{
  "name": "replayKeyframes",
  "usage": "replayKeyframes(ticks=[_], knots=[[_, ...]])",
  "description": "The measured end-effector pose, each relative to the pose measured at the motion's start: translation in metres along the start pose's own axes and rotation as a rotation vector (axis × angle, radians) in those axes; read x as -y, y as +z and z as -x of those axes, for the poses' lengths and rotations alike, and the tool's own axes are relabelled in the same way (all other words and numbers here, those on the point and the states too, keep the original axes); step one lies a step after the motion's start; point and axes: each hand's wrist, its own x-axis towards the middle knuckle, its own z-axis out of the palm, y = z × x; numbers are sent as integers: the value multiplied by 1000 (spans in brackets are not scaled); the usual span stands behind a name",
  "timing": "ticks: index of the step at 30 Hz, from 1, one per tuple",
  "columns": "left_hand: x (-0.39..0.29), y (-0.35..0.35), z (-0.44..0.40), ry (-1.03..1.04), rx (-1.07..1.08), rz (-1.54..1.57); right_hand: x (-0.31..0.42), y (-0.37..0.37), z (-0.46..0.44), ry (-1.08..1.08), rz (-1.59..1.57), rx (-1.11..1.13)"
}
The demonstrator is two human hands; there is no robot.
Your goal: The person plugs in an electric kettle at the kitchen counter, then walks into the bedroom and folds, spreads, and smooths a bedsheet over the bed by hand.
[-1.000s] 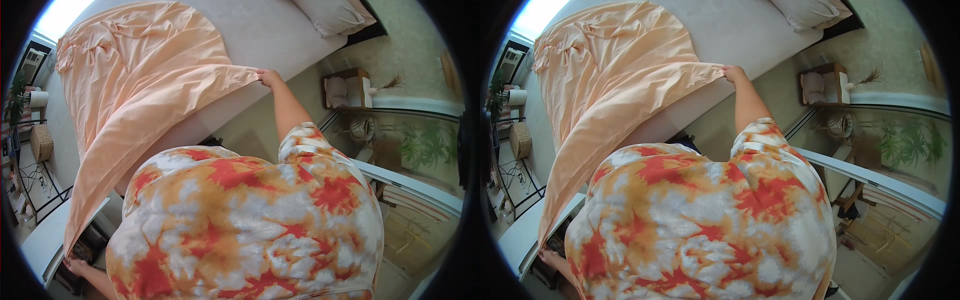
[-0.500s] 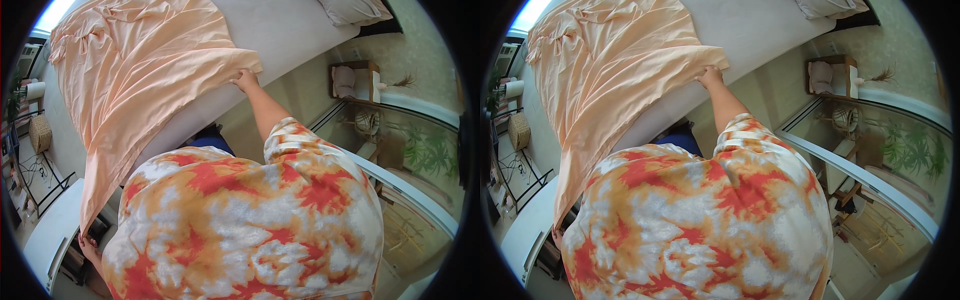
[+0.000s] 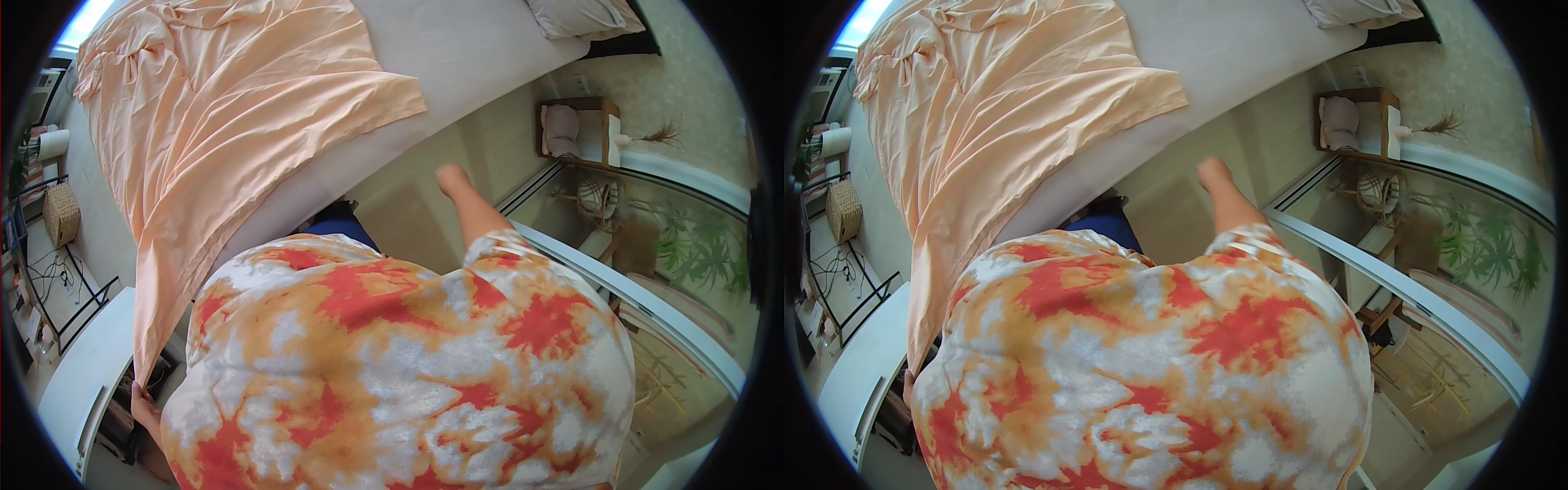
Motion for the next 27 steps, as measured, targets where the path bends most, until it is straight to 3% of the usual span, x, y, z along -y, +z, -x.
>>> replayKeyframes(ticks=[3,5,8,10,11,12,13,15,17,21,23,27], knots=[[15,-12,-32,39,76,-14,-97,46,58,123,108,120],[14,-10,-32,80,51,-50,-108,23,119,234,14,235],[6,1,-28,131,0,-143,-131,78,106,372,-177,324],[1,5,-27,122,8,-202,-109,72,74,352,-193,292],[0,4,-27,120,1,-220,-86,47,56,163,-124,312],[-4,5,-26,121,5,-244,-70,43,19,129,-129,256],[-6,4,-27,121,12,-269,-36,14,24,186,-412,-57],[-11,3,-25,120,24,-312,14,-40,9,134,-641,-238],[-16,0,-24,120,32,-344,42,-58,-28,95,-617,-363],[-20,-9,-25,123,54,-408,81,-97,-52,119,-691,-389],[-18,-17,-23,117,74,-404,88,-105,-64,229,-791,-298],[-13,-26,-8,123,76,-426,113,-124,-50,316,-623,-226]])
